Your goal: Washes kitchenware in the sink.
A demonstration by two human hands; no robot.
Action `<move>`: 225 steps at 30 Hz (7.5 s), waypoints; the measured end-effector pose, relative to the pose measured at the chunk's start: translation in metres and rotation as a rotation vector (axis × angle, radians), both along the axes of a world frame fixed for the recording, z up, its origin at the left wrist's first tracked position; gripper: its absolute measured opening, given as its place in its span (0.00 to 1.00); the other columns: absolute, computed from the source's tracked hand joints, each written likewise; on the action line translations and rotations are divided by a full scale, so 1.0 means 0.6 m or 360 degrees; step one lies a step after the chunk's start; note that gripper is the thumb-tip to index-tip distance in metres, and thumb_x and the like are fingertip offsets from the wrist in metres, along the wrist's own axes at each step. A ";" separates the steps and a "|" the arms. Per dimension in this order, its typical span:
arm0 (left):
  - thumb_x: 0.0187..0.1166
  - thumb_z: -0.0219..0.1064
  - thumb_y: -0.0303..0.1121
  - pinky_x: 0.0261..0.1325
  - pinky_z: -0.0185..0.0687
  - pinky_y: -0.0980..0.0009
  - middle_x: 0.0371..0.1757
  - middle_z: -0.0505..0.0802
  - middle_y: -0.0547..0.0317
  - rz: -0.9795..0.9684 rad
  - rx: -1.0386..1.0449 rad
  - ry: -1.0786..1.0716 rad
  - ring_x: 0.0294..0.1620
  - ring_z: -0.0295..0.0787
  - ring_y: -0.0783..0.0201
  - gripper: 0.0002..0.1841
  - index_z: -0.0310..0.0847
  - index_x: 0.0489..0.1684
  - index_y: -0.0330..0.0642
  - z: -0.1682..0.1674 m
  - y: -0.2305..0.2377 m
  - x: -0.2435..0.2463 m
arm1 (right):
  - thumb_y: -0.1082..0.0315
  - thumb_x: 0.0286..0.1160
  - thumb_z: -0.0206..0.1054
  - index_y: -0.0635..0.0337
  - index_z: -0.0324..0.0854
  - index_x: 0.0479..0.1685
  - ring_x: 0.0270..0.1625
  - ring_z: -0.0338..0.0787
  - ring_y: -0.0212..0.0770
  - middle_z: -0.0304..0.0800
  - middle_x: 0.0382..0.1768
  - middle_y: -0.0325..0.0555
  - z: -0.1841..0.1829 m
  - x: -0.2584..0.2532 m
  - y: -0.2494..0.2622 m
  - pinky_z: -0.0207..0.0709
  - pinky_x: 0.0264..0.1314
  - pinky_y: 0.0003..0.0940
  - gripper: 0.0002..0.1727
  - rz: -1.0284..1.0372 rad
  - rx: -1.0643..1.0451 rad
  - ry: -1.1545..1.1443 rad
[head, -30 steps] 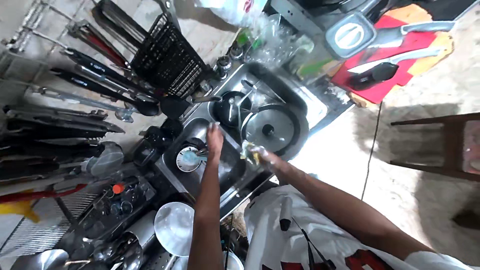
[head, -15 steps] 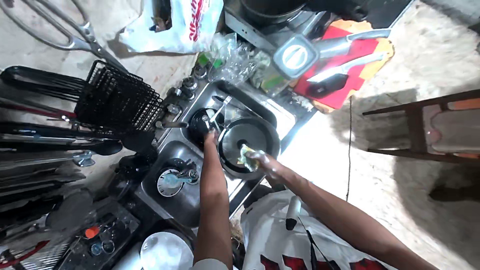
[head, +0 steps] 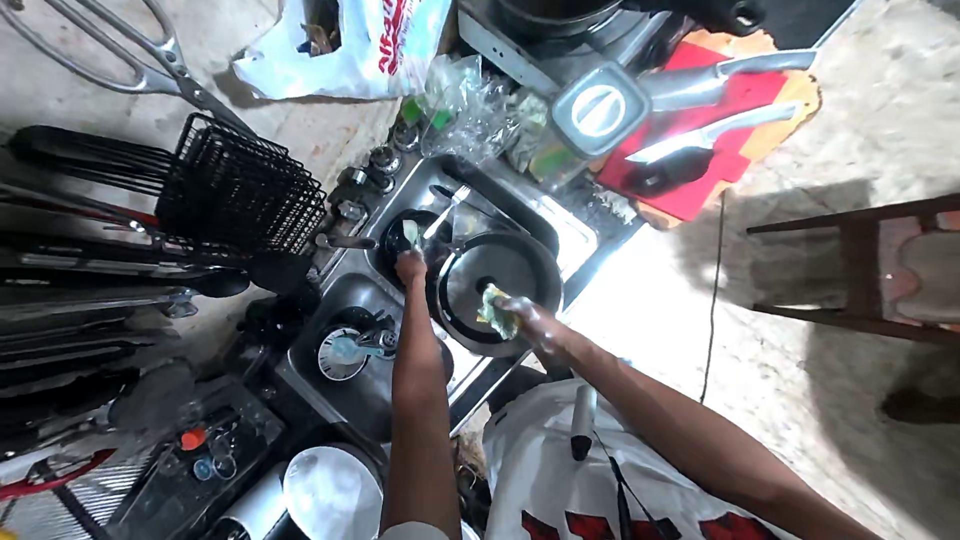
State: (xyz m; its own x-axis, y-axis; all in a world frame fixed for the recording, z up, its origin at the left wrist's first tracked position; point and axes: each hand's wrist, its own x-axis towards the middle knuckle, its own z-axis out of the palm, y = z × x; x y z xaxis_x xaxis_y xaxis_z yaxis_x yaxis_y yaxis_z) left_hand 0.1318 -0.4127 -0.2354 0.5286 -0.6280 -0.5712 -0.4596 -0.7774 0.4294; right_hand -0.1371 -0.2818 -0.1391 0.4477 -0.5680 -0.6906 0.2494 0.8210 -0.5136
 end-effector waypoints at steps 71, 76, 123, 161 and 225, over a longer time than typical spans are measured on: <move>0.96 0.45 0.43 0.71 0.77 0.56 0.65 0.87 0.42 0.0801 -0.0953 0.0906 0.64 0.83 0.55 0.25 0.77 0.72 0.33 0.197 0.502 0.098 | 0.58 0.90 0.56 0.68 0.76 0.73 0.64 0.88 0.55 0.85 0.65 0.66 0.026 0.387 0.159 0.80 0.70 0.55 0.24 0.1258 -0.0879 0.0716; 0.95 0.48 0.44 0.47 0.86 0.64 0.45 0.90 0.52 0.1194 -0.0830 0.1374 0.42 0.87 0.62 0.20 0.79 0.64 0.39 0.191 0.488 0.124 | 0.54 0.95 0.50 0.57 0.74 0.68 0.31 0.82 0.32 0.82 0.36 0.40 0.037 0.378 0.163 0.81 0.35 0.29 0.19 0.1171 -0.0403 0.0221; 0.87 0.61 0.51 0.65 0.83 0.42 0.65 0.87 0.32 0.0193 0.0013 0.0317 0.64 0.87 0.40 0.30 0.74 0.75 0.32 -0.002 -0.013 -0.053 | 0.59 0.78 0.70 0.61 0.79 0.73 0.64 0.89 0.49 0.89 0.61 0.57 0.025 0.057 0.021 0.79 0.73 0.53 0.26 0.0936 -0.0672 0.0763; 0.91 0.54 0.31 0.34 0.92 0.63 0.37 0.95 0.53 -0.0058 -0.0527 0.0475 0.26 0.91 0.62 0.16 0.80 0.65 0.30 0.219 0.411 -0.036 | 0.53 0.95 0.40 0.59 0.75 0.72 0.60 0.89 0.46 0.89 0.59 0.52 0.032 0.180 0.046 0.83 0.66 0.49 0.26 -0.0087 -0.0012 -0.0511; 0.94 0.48 0.35 0.62 0.86 0.57 0.44 0.95 0.48 -0.0494 -0.0091 0.0402 0.46 0.93 0.59 0.20 0.81 0.62 0.29 0.308 0.514 0.069 | 0.72 0.71 0.75 0.59 0.78 0.75 0.72 0.85 0.58 0.85 0.69 0.60 0.088 0.221 0.013 0.75 0.78 0.61 0.29 0.1326 -0.1843 0.0770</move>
State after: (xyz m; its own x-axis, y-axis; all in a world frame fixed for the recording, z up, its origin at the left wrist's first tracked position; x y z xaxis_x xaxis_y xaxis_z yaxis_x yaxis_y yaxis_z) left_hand 0.1729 -0.1042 -0.0508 0.1565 -0.7703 -0.6182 -0.5432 -0.5899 0.5975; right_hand -0.0042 -0.2741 -0.0865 0.7744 -0.5923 -0.2226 -0.4493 -0.2670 -0.8526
